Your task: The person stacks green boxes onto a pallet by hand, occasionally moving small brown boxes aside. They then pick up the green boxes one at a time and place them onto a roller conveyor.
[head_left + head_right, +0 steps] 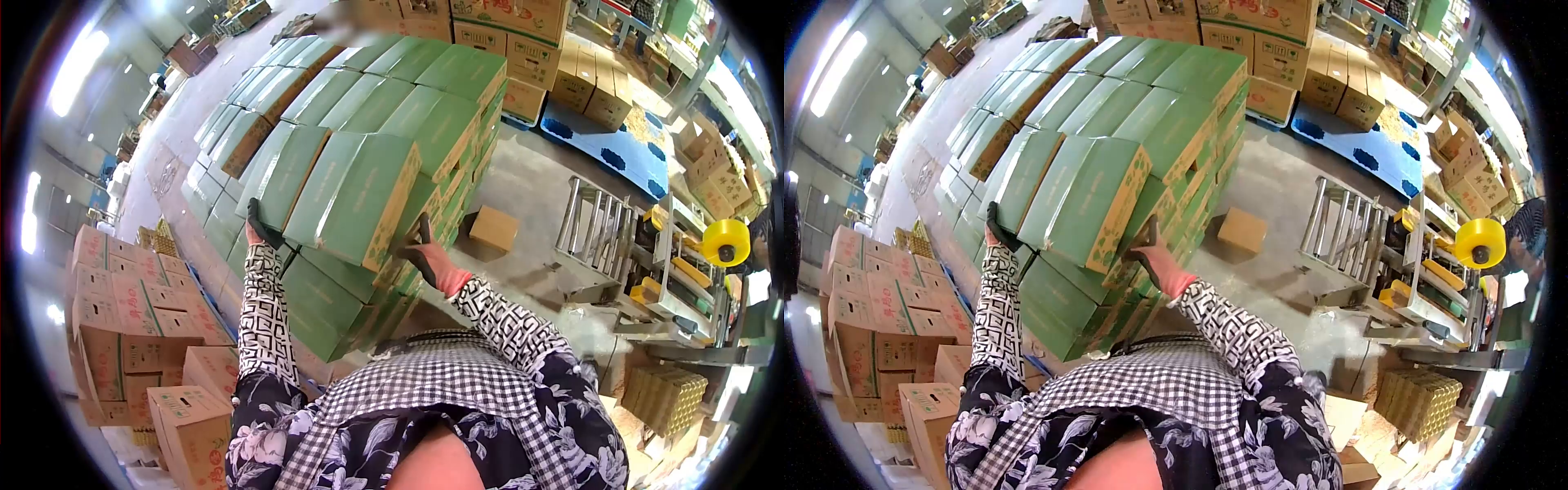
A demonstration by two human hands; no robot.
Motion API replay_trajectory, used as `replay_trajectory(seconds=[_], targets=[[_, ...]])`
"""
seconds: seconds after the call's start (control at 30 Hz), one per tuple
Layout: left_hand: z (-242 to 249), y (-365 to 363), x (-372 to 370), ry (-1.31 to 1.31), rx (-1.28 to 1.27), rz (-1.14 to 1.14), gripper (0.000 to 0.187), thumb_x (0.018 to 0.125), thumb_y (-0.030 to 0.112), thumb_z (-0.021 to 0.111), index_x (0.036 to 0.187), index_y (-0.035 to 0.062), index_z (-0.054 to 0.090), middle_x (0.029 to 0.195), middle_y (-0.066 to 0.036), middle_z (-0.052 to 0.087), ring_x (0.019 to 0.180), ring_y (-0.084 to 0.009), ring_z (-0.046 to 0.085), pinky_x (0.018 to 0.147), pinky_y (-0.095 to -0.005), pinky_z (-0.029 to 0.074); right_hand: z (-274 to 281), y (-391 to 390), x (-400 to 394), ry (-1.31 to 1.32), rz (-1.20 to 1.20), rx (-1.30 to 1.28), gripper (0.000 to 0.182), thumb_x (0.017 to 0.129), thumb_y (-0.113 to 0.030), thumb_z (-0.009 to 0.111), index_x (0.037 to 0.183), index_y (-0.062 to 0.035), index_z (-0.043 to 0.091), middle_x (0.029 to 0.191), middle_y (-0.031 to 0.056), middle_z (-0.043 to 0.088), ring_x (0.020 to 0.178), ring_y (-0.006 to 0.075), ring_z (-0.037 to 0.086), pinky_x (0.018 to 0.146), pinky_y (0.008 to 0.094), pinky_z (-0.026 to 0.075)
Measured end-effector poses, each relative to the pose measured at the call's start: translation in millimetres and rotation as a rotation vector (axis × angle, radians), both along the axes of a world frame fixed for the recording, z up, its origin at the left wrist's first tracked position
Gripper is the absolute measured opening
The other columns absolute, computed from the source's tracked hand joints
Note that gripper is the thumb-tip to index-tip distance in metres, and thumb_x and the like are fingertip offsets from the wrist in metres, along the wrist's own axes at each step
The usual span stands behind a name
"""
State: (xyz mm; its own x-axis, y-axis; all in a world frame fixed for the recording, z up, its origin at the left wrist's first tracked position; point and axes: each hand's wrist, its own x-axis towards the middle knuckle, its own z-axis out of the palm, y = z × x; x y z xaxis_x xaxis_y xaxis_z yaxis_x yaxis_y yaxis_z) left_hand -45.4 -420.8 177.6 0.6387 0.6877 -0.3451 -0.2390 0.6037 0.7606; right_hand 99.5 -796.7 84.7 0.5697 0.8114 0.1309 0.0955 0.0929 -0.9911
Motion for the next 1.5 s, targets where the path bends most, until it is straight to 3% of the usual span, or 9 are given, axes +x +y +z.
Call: replay_trajectory(seconds=[0.2,0.3,0.4,0.53,0.63,0.73,0.9,0.97,1.5], targets=[[10.8,10.9,-7.8,0.044,0.0,0.011,0.053,0.081,0.048,0.058,0.119,0.0116,0.054,0.119,-0.01,0.056,0.108,-0.0295,0.053,0.091,-0.0486,0.043,9.8,-17.5,23.0,0.289,0.241,-0.089,0.027,0.085,-0.009,0.057,0.112,-0.007,0.062,0.15,0.0174,0.011,0.135,0.028,0.027,0.095,0.0282,0.04],[38.3,-12.6,-1.8,0.128,0.033,0.043,0.06,0.082,0.052,0.054,0.124,0.0088,0.052,0.123,-0.01,0.055,0.112,-0.0312,0.051,0.095,-0.05,0.04,13.7,-7.4,23.9,-0.419,0.202,0.06,0.024,0.088,-0.012,0.05,0.107,-0.006,0.063,0.094,0.0167,0.063,0.078,0.0264,0.061,0.071,0.0345,0.046],[25.5,8.0,-4.9,0.087,0.096,0.108,0.055,0.086,0.044,0.053,0.126,0.0065,0.052,0.126,-0.009,0.054,0.113,-0.0268,0.051,0.097,-0.044,0.039,-2.2,-14.6,38.0,-0.371,0.312,-0.042,0.028,0.088,-0.015,0.056,0.114,-0.0079,0.06,0.15,0.0249,0.003,0.131,0.0335,0.034,0.095,0.0342,0.042],[-44.2,59.7,-17.2,0.014,0.197,0.148,0.047,0.088,0.032,0.054,0.126,0.0051,0.052,0.124,-0.007,0.055,0.11,-0.0218,0.054,0.095,-0.036,0.042,-28.3,-56.7,47.7,0.672,0.196,-0.065,0.044,0.095,-0.019,0.049,0.135,-0.0053,0.038,0.116,0.0066,0.057,0.104,0.0138,0.055,0.085,0.0283,0.046],[-21.7,25.1,-16.3,0.165,0.207,0.243,0.05,0.084,0.037,0.058,0.122,0.0046,0.055,0.12,-0.008,0.058,0.105,-0.0236,0.056,0.092,-0.0365,0.043,-106.5,-137.4,37.9,0.371,0.119,-0.052,0.034,0.095,-0.017,0.047,0.124,-0.0006,0.045,0.111,0.0114,0.059,0.101,0.0174,0.058,0.084,0.0278,0.049],[-12.8,12.1,-13.2,0.191,0.262,0.261,0.055,0.081,0.043,0.062,0.119,0.0041,0.057,0.117,-0.01,0.059,0.102,-0.0258,0.057,0.092,-0.0375,0.043,-177.3,-241.3,16.5,1.562,-0.403,0.076,0.025,0.086,-0.027,0.054,0.103,-0.0078,0.053,0.092,0.0155,0.06,0.086,0.0344,0.056,0.081,0.045,0.048],[-49.1,91.2,-42.3,0.198,0.486,0.329,0.05,0.085,0.04,0.057,0.124,0.0078,0.054,0.119,-0.011,0.058,0.104,-0.0279,0.057,0.09,-0.0457,0.045,-325.6,-389.0,-10.2,1.301,-0.86,0.208,0.034,0.084,-0.039,0.049,0.063,-0.0202,0.031,0.059,0.0043,0.034,0.049,0.0237,0.036,0.043,0.0391,0.032],[-19.2,102.5,-55.8,0.229,0.521,0.313,0.05,0.085,0.04,0.057,0.123,0.0077,0.054,0.119,-0.011,0.058,0.104,-0.0279,0.057,0.09,-0.0456,0.045,-200.9,-370.7,27.0,1.502,-1.199,0.281,0.031,0.086,-0.034,0.046,0.063,-0.0204,0.029,0.061,0.0038,0.037,0.052,0.0225,0.038,0.046,0.0367,0.034],[51.2,-68.3,-56.6,0.482,0.827,0.445,0.05,0.085,0.041,0.057,0.122,0.0064,0.054,0.117,-0.012,0.059,0.104,-0.0276,0.057,0.091,-0.0447,0.045,-116.2,-387.2,197.0,1.207,-1.487,0.408,0.078,0.07,-0.067,0.062,0.127,-0.0173,0.044,0.118,0.0088,0.049,0.098,0.03,0.045,0.085,0.0446,0.039]])
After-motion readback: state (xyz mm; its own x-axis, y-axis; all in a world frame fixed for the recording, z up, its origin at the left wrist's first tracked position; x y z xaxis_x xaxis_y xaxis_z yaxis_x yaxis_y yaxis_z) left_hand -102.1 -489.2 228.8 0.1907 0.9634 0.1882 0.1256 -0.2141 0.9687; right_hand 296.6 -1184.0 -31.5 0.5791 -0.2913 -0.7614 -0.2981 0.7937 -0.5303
